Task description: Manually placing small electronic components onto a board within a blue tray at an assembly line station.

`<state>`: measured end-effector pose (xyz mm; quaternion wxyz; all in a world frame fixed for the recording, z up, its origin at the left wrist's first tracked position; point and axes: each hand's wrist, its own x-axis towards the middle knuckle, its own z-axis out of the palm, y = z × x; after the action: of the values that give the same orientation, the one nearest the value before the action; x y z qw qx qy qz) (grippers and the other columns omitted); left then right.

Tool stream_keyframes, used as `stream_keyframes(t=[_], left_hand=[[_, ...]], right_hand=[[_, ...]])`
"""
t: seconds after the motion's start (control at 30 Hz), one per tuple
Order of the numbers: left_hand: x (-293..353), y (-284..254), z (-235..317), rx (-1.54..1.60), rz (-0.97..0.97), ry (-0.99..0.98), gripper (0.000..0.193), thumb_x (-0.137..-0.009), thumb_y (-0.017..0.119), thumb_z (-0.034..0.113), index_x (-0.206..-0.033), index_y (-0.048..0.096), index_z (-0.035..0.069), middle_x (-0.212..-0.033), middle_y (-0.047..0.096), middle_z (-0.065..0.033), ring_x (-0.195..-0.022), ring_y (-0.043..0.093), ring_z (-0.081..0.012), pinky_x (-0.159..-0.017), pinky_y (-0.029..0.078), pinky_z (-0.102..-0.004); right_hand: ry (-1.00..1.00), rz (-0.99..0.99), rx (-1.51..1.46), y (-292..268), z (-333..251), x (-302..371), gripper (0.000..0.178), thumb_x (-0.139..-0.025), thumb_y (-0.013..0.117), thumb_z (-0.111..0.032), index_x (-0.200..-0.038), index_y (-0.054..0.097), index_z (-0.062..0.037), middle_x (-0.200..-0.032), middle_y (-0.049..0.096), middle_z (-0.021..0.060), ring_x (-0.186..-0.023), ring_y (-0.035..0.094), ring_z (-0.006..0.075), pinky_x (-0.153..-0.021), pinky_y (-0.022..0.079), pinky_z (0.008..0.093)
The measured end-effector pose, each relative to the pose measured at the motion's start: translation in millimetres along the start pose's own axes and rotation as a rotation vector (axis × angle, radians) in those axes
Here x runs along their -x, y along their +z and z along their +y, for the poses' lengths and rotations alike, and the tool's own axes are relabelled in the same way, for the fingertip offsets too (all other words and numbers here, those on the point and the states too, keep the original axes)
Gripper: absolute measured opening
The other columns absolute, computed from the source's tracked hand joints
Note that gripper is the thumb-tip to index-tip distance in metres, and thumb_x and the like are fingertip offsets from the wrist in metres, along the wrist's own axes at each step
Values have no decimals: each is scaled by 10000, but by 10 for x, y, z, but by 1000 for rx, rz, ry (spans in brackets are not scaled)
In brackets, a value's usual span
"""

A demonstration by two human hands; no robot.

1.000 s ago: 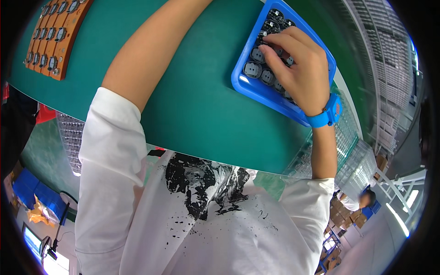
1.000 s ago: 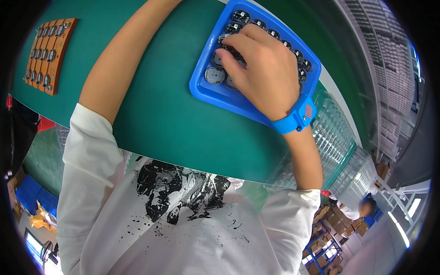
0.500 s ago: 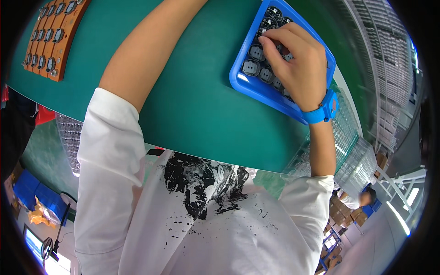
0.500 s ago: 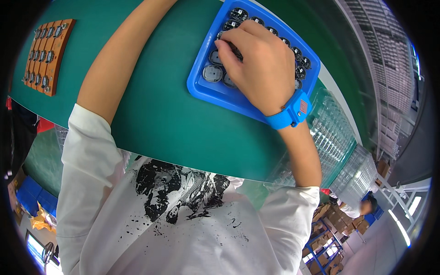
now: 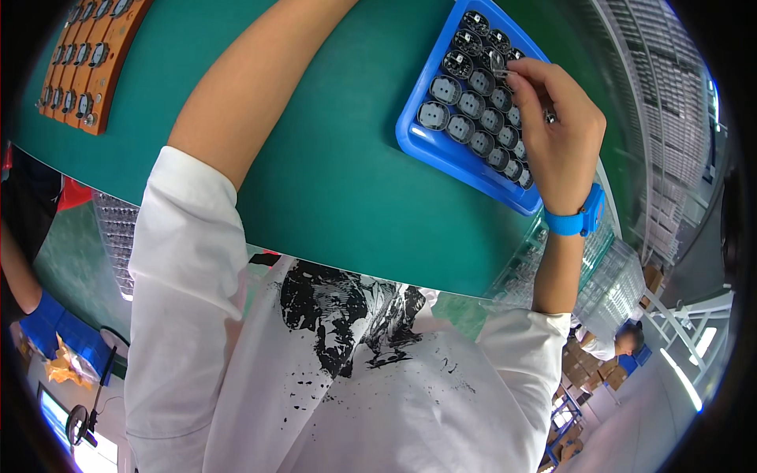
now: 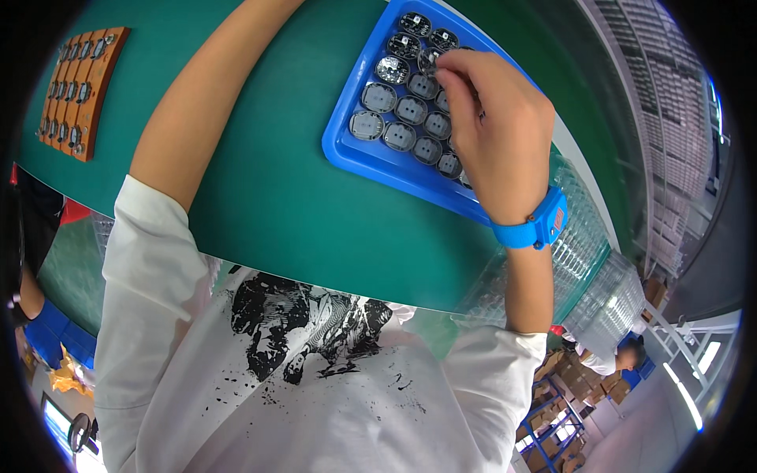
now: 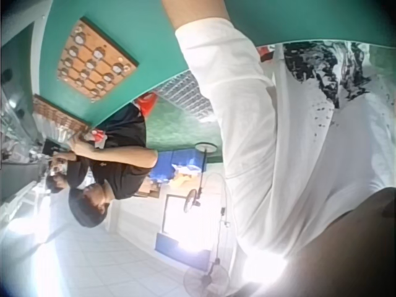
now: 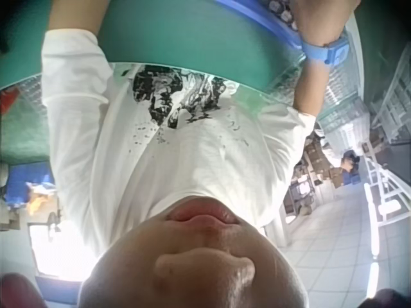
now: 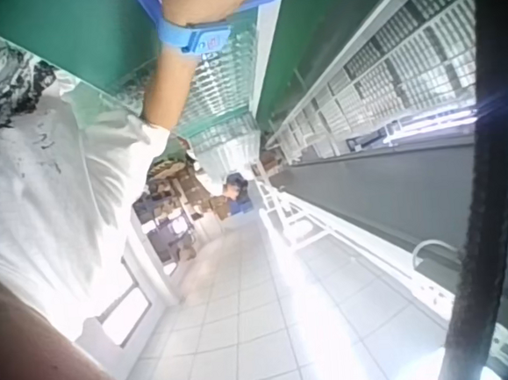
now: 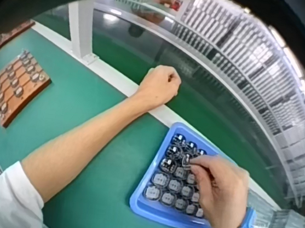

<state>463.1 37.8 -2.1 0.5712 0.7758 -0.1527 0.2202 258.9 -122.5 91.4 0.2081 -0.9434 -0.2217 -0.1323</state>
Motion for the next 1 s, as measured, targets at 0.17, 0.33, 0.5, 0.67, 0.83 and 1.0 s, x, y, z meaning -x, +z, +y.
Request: stream_keyframes(t=[0.17,0.33,0.5,0.67,0.83,1.0], left_hand=[[-20,35,7,5,9,-3,216,-859,590,154,-772,685,-20,-759,688,-206,-756,695,-367,-711,542,-425],[-28,29,23,-3,-10,-5,223,-863,584,155,-768,682,-21,-750,691,-199,-742,698,-352,-709,544,-416],[-21,-2,48,36,-52,-55,224,-865,582,155,-767,681,-20,-723,693,-182,-715,703,-325,-699,546,-403],[-16,-2,45,40,-22,-23,227,-869,579,154,-766,680,-22,-705,692,-176,-695,705,-315,-686,548,-397],[-24,5,38,50,-39,-36,225,-870,580,150,-767,680,-23,-702,691,-173,-693,705,-309,-686,549,-394],[0,-6,69,70,-55,-76,220,-868,583,147,-770,680,-24,-705,694,-170,-694,706,-306,-688,549,-393]], right_hand=[[100,-60,-30,-17,-52,126,84,-861,698,32,-940,698,3,-805,662,68,-637,595,119,-594,489,251],[83,-68,-26,56,-19,162,79,-838,723,25,-906,690,3,-776,648,66,-610,576,118,-553,457,248],[88,-78,-44,107,-18,154,72,-830,731,20,-884,686,9,-760,642,66,-602,569,124,-543,448,251],[89,-84,-28,110,-7,142,66,-833,729,18,-883,686,17,-753,637,78,-605,572,138,-545,448,265],[93,-112,-2,121,51,151,70,-843,715,-63,-894,700,-18,-810,651,113,-668,636,294,-600,505,369],[89,-130,1,110,75,135,98,-824,744,-90,-885,704,-24,-813,648,104,-689,637,287,-613,507,372]])
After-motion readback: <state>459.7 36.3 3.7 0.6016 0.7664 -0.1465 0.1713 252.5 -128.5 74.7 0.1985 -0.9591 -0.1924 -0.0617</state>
